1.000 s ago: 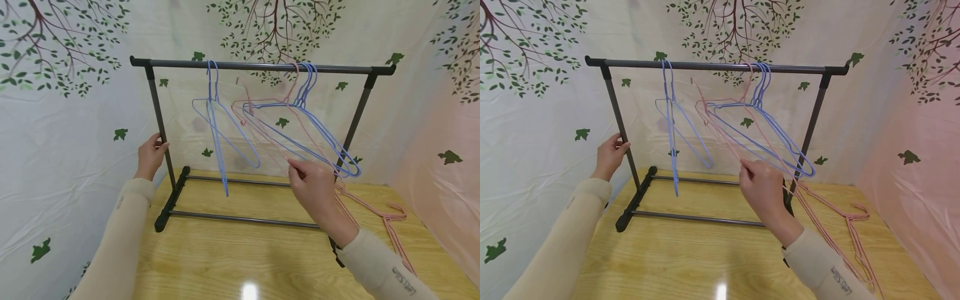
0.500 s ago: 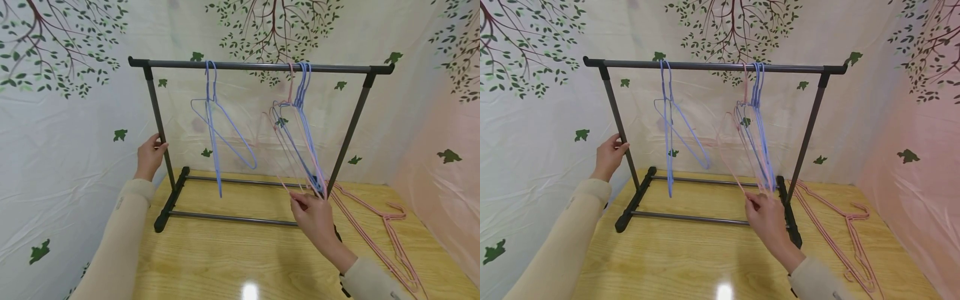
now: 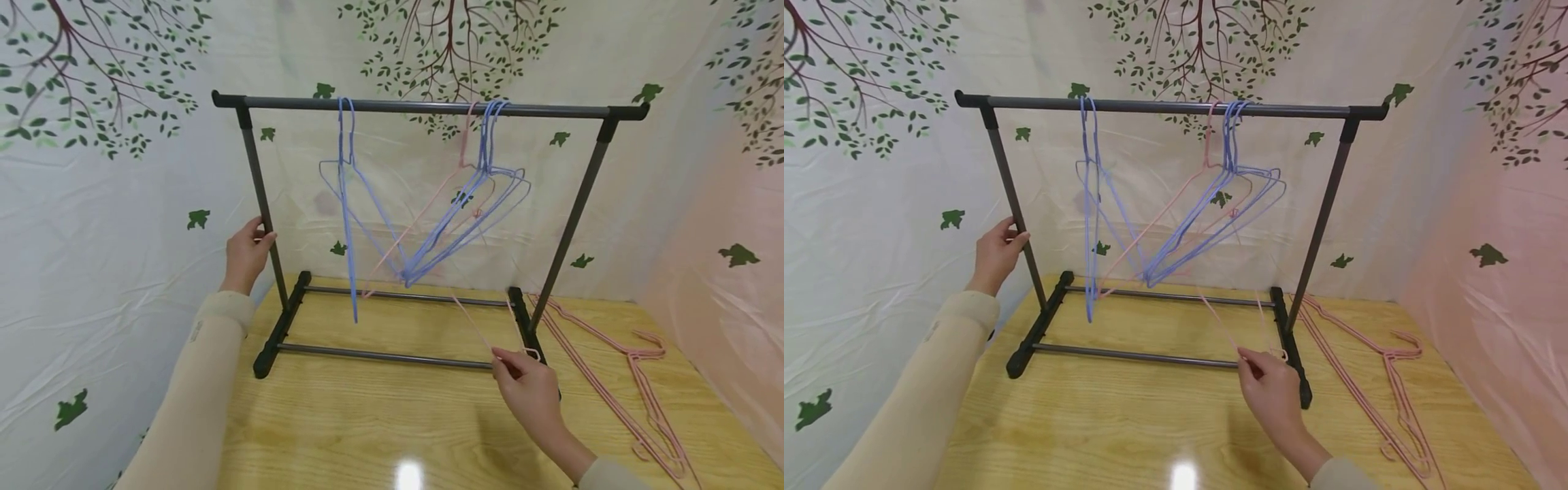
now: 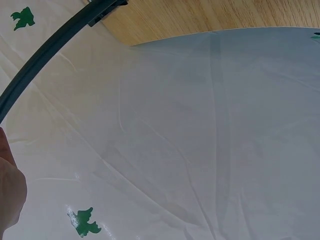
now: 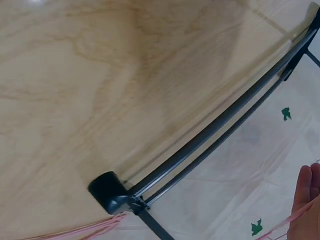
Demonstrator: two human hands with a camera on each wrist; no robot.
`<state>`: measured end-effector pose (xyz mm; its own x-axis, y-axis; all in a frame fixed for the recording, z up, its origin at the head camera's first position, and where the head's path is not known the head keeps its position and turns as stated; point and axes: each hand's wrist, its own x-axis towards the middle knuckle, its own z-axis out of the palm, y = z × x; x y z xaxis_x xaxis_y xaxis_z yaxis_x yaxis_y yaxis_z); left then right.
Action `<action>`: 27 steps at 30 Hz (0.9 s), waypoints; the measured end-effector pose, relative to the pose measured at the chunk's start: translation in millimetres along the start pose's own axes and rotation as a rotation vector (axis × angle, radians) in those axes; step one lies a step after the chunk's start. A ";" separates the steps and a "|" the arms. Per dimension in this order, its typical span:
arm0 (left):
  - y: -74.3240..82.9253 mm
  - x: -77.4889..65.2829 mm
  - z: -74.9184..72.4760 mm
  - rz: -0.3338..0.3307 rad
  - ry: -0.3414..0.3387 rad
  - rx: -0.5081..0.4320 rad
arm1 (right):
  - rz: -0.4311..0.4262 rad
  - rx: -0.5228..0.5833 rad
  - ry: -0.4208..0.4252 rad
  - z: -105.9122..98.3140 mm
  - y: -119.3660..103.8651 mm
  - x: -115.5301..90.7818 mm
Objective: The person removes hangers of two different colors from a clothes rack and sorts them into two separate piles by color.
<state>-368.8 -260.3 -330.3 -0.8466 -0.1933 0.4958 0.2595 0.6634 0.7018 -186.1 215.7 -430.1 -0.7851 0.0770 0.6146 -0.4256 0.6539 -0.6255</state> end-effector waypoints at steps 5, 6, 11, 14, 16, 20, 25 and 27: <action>1.7 -0.3 -0.5 -0.014 -0.005 -0.002 | -0.023 0.053 0.139 -6.8 7.4 -3.5; 1.7 -0.3 -0.6 -0.015 -0.006 -0.003 | -0.032 0.057 0.156 -8.2 8.7 -3.9; 0.3 0.2 -0.6 -0.011 -0.003 -0.001 | -0.081 -0.048 0.117 -15.8 14.3 -3.4; -1.0 0.1 -0.8 -0.010 0.005 0.004 | -0.082 -0.200 -0.029 -20.4 16.6 -1.8; -1.7 -0.1 -0.8 -0.008 0.009 0.007 | -0.055 -0.273 -0.149 -22.9 18.0 -2.1; -2.0 0.0 -0.1 0.002 0.008 0.005 | 0.041 -0.297 -0.330 -24.3 20.9 -4.9; -1.4 1.1 1.7 -0.006 0.006 -0.003 | 0.112 -0.273 -0.392 -20.3 23.4 -9.7; -0.8 1.4 2.4 -0.005 0.004 -0.005 | 0.129 -0.252 -0.381 -19.6 23.8 -11.5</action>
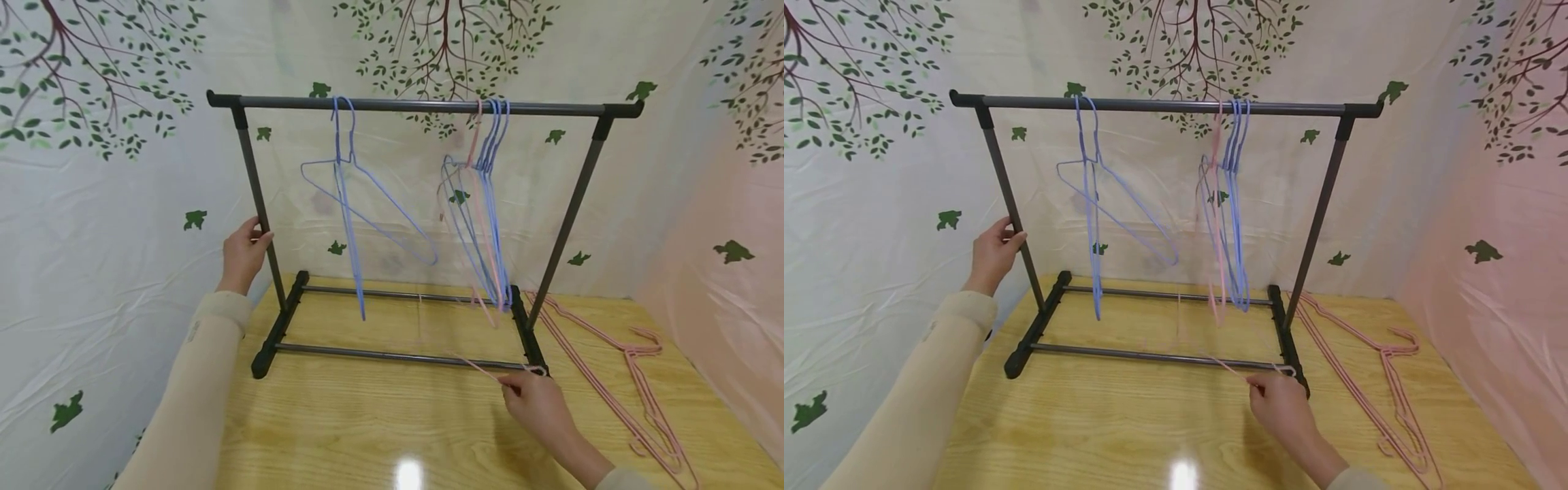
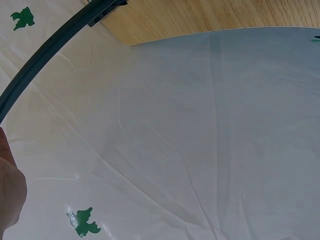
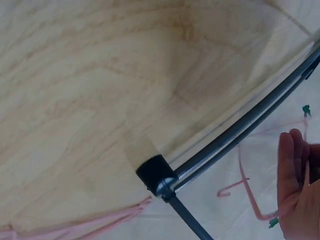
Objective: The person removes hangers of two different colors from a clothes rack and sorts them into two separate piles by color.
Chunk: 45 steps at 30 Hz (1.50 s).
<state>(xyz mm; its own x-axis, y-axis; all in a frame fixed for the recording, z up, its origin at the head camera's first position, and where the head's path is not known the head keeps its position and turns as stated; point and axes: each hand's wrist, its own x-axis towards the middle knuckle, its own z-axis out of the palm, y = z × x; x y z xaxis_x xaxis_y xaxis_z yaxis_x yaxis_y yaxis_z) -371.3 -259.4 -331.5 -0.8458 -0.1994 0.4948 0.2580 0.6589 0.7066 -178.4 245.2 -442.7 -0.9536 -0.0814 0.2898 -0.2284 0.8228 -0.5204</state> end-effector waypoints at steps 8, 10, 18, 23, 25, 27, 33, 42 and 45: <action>0.0 2.4 0.9 0.006 -0.007 0.009 | 0.093 0.188 0.191 -6.4 -2.7 -0.9; 0.0 2.6 1.0 0.008 -0.005 0.008 | 0.127 0.215 0.218 -9.2 -1.6 -1.6; 0.1 3.1 -1.2 -0.005 -0.010 0.010 | 0.228 0.226 0.246 -15.0 10.7 -6.9; -0.6 2.5 -4.2 -0.008 -0.011 0.011 | 0.247 0.207 0.289 -14.7 16.8 -8.8; -1.7 2.1 -5.8 -0.008 -0.011 0.018 | 0.242 0.214 0.317 -15.4 18.8 -9.6; -3.2 2.0 -7.4 -0.008 -0.007 0.019 | 0.231 0.232 0.354 -16.6 21.3 -10.6; -4.3 3.5 -8.0 -0.007 -0.006 0.007 | 0.194 0.273 0.480 -26.2 29.9 -18.0; -1.6 4.5 -7.7 -0.016 -0.029 -0.011 | -0.029 0.290 0.699 -51.3 49.5 -30.3; -1.1 5.2 -7.5 -0.019 -0.029 -0.008 | -0.220 0.320 0.795 -59.8 59.3 -32.1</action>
<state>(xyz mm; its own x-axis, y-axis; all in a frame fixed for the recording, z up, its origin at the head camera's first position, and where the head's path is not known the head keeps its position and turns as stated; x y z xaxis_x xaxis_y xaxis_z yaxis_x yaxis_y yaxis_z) -372.5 -266.5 -325.9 -0.8637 -0.1911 0.4664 0.2451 0.6493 0.7200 -149.6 330.3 -434.8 -0.4903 0.2935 0.8206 -0.5483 0.6280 -0.5522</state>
